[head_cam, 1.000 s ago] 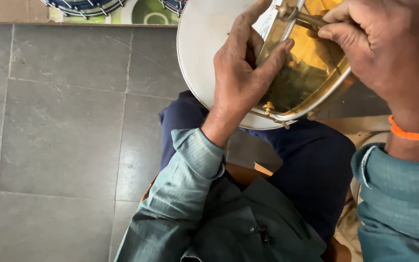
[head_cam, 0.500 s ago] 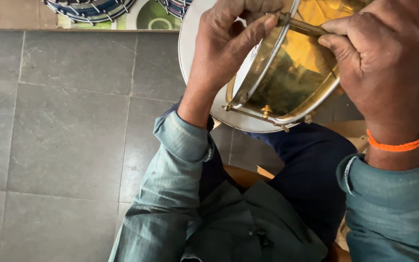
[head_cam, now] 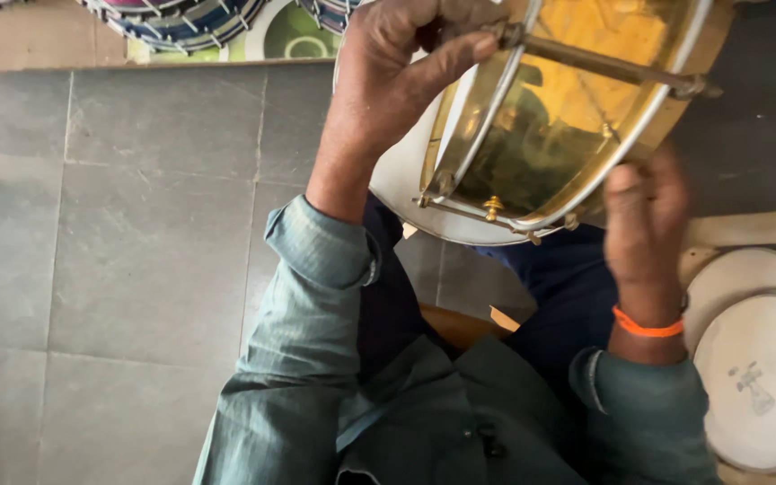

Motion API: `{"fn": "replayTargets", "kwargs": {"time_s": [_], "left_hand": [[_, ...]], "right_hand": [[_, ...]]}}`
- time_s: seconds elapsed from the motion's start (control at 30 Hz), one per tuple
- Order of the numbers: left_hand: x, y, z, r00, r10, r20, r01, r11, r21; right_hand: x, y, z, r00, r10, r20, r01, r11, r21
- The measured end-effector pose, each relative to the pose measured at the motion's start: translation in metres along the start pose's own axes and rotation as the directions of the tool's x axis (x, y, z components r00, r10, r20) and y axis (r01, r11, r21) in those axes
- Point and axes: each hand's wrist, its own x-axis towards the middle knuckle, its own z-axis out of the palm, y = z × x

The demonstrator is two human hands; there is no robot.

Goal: The person holds and adjusts a small gold-toned drum by hand, turning it over several times and fitting a thin metal rod into its side.

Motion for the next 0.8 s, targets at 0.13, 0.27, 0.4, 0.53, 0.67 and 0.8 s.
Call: {"fn": "replayTargets", "kwargs": {"time_s": [0.13, 0.27, 0.4, 0.53, 0.67, 0.8], "left_hand": [[-0.001, -0.001, 0.003, 0.998, 0.066, -0.002, -0.066, 0.997, -0.044], [-0.002, 0.000, 0.000, 0.990, 0.138, 0.036, -0.139, 0.990, 0.010], [0.008, -0.002, 0.002, 0.990, 0.120, 0.078, -0.122, 0.992, 0.021], [0.014, 0.001, 0.010, 0.993, 0.072, 0.093, -0.081, 0.992, 0.092], [0.016, 0.008, 0.012, 0.987, 0.069, 0.145, -0.077, 0.996, 0.048], [0.020, 0.021, -0.001, 0.968, 0.064, 0.243, -0.081, 0.995, 0.064]], "right_hand": [[-0.011, 0.020, 0.002, 0.998, 0.061, -0.005, -0.061, 0.998, 0.016], [-0.010, 0.025, -0.006, 0.997, -0.002, 0.072, -0.004, 0.997, 0.075], [-0.010, 0.028, -0.014, 0.993, 0.079, 0.092, -0.081, 0.997, 0.011], [-0.013, 0.033, -0.014, 0.996, 0.034, 0.078, -0.039, 0.997, 0.065], [-0.013, 0.038, -0.020, 0.997, 0.042, 0.062, -0.049, 0.990, 0.130], [-0.010, 0.038, -0.031, 0.990, 0.065, 0.125, -0.085, 0.985, 0.153]]}}
